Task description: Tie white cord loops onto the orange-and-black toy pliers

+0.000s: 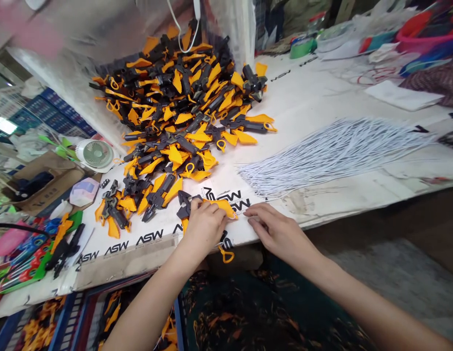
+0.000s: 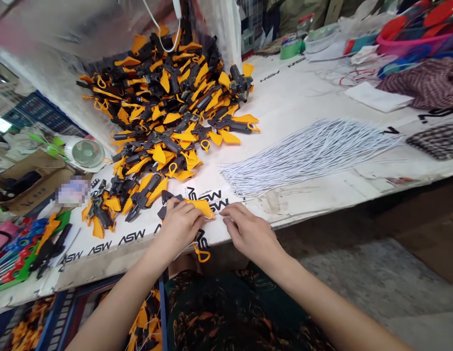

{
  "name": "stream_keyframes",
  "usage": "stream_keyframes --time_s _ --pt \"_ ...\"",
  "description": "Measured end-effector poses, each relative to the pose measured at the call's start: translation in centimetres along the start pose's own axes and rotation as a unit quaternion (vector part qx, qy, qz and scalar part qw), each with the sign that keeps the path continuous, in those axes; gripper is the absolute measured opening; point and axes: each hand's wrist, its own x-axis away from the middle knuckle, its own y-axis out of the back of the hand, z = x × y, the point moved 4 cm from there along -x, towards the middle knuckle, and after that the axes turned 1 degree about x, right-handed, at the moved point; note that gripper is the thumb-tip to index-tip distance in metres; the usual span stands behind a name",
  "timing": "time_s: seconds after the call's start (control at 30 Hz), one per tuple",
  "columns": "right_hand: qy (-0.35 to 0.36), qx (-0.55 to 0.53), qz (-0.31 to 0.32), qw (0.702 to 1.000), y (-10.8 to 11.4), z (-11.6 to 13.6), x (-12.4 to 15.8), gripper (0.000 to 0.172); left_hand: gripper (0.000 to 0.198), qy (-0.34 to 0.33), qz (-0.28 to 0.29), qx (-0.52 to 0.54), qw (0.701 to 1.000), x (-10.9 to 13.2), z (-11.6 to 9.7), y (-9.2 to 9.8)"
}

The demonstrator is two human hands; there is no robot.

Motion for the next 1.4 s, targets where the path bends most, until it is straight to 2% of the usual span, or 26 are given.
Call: stream_keyframes --time_s 0.2,0.43,0.63,0.83,0.9,0.93,1.0,1.07,1.1,1.13,1.2,1.23,1.27,1.33,1.4 --pt "-0.001 0.044 0.021 0.999 -0.2 0.2 -0.5 0.024 0.020 0.044 -0.014 0.036 0.998 0.0 0.6 -0.5" --pt "0.000 0.082 0.028 0.996 -1.0 0.4 -0.4 0.023 0.016 0.041 -0.001 0.061 0.997 0.2 0.5 -0.4" --pt "-0.026 0.107 0.042 0.993 -1.1 0.0 -1.0 0.025 0.019 0.069 -0.020 0.080 0.994 -0.6 -0.1 -1.7" --pt "-0.045 0.168 0.110 0.979 -2.0 0.5 -3.2 0.018 0.018 0.119 0.016 0.188 0.975 -0.5 0.4 -2.4" --pt "-0.048 0.171 0.096 0.979 -1.2 0.3 -3.6 0.015 0.024 0.121 0.026 0.217 0.968 -0.1 0.8 -2.3" --pt "-0.063 0.163 0.061 0.983 -0.4 0.0 -3.7 0.013 0.027 0.117 0.028 0.225 0.967 0.1 1.0 -2.3" --pt "-0.125 0.117 -0.067 0.983 2.3 -1.0 -3.7 0.009 0.028 0.102 0.032 0.235 0.966 0.4 1.4 -2.2" --pt "-0.198 -0.005 -0.223 0.954 4.9 -2.2 -3.2 0.012 0.026 0.083 0.037 0.241 0.966 0.5 1.7 -2.3" --pt "-0.214 -0.104 -0.263 0.935 5.6 -2.7 -3.0 0.013 0.025 0.075 0.039 0.243 0.966 0.5 1.8 -2.3" --pt "-0.223 -0.204 -0.277 0.912 5.8 -3.0 -3.0 0.015 0.025 0.070 0.040 0.245 0.966 0.6 1.9 -2.4" --pt "-0.225 -0.369 -0.244 0.868 5.1 -3.0 -3.4 0.018 0.024 0.061 0.043 0.247 0.966 0.6 2.1 -2.5" --pt "-0.223 -0.410 -0.223 0.856 4.5 -2.8 -3.8 0.020 0.024 0.054 0.043 0.249 0.966 0.6 2.1 -2.5" --pt "-0.218 -0.423 -0.202 0.856 4.0 -2.5 -4.2 0.021 0.024 0.047 0.037 0.253 0.966 0.7 2.0 -2.5" --pt "-0.192 -0.397 -0.152 0.884 2.9 -1.6 -5.2 0.024 0.024 0.038 0.001 0.253 0.967 0.8 1.9 -1.9" --pt "-0.154 -0.352 -0.065 0.921 1.6 -0.4 -6.2 0.029 0.029 0.031 -0.063 0.213 0.975 0.9 1.9 -0.8"
